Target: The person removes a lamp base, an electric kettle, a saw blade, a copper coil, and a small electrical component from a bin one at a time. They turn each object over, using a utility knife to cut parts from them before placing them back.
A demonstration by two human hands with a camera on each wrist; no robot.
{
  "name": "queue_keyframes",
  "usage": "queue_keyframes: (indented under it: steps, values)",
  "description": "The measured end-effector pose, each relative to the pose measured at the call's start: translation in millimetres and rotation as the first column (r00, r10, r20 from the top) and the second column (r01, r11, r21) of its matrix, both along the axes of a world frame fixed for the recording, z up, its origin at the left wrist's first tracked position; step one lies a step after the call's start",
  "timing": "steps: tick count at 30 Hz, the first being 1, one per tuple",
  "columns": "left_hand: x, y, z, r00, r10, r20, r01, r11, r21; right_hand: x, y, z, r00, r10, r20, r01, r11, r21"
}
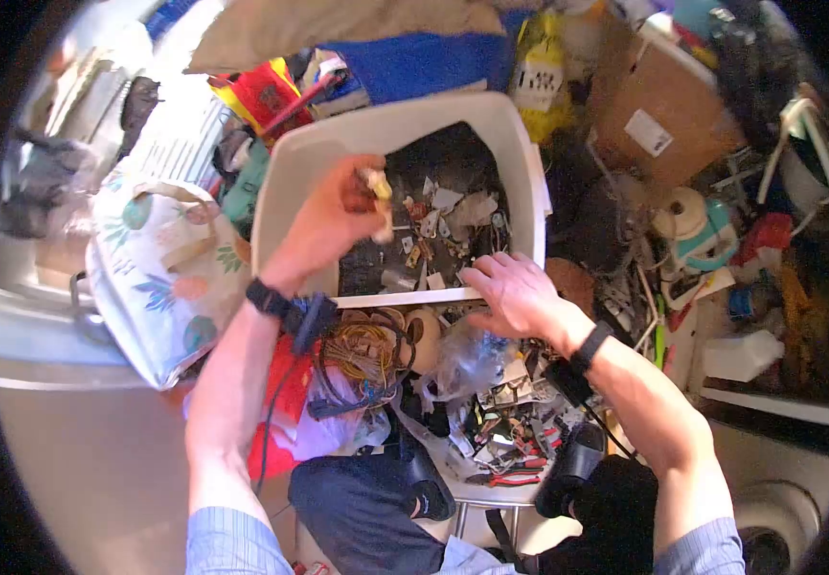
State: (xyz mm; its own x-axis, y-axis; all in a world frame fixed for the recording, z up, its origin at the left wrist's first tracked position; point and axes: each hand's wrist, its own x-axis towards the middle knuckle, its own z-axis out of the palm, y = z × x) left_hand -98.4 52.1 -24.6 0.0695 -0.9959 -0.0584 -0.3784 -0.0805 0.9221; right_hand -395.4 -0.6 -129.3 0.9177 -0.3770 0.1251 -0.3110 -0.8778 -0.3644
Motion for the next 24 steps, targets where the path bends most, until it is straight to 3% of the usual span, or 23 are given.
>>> queue_keyframes:
  steps: [1,3,4,5,6,7,8,9,11,12,16,18,19,21,24]
  values:
    - [-16,24,22,0.999,0.028,-0.047,-0.029,0.999,-0.018,-1,9,7,1.000,-0.003,0.004,0.003,0.999,-0.033]
    - [-46,72,49,0.962,-0.007,-0.272,-0.024,0.994,-0.111,-3,36,39,0.984,-0.138,0.111,0.085,0.918,0.388]
    - [-60,97,61,0.948,0.014,-0.318,-0.060,0.989,-0.135,-6,48,63,0.989,-0.124,0.080,0.064,0.847,0.527]
    - [-81,120,76,0.930,0.029,-0.365,-0.092,0.984,-0.156,-11,69,94,0.988,-0.124,0.089,0.062,0.859,0.508]
    - [-98,141,86,0.920,0.041,-0.391,-0.113,0.980,-0.162,-20,95,124,0.960,-0.172,0.223,-0.060,0.648,0.759]
    - [-113,160,94,0.906,0.050,-0.420,-0.128,0.979,-0.160,-30,120,152,0.909,-0.264,0.322,-0.214,0.367,0.905]
    - [-128,176,98,0.912,0.034,-0.410,-0.128,0.971,-0.204,-42,143,177,0.877,-0.318,0.361,-0.287,0.258,0.923]
    - [-144,191,99,0.910,0.017,-0.415,-0.110,0.973,-0.201,-53,163,188,0.872,-0.336,0.355,-0.276,0.261,0.925]
    - [-170,214,98,0.828,-0.062,-0.557,-0.121,0.950,-0.287,-68,193,203,0.884,-0.401,0.239,-0.208,0.121,0.971]
    - [-181,223,98,0.855,-0.033,-0.518,-0.134,0.950,-0.281,-73,207,203,0.873,-0.430,0.230,-0.169,0.175,0.970]
    - [-208,241,82,0.828,-0.102,-0.552,-0.079,0.952,-0.294,-99,229,171,0.815,-0.503,0.286,-0.235,0.164,0.958]
    - [-212,242,74,0.701,-0.089,-0.708,-0.108,0.967,-0.229,-104,234,167,0.808,-0.540,0.236,-0.217,0.099,0.971]
    - [-213,241,73,0.697,-0.081,-0.712,-0.107,0.971,-0.216,-106,234,168,0.808,-0.545,0.225,-0.213,0.087,0.973]
    - [-213,237,78,0.514,-0.049,-0.857,-0.110,0.986,-0.123,-108,229,172,0.771,-0.575,0.275,-0.255,0.117,0.960]
    - [-210,228,79,0.491,-0.013,-0.871,-0.137,0.986,-0.092,-109,215,166,0.765,-0.582,0.275,-0.269,0.100,0.958]
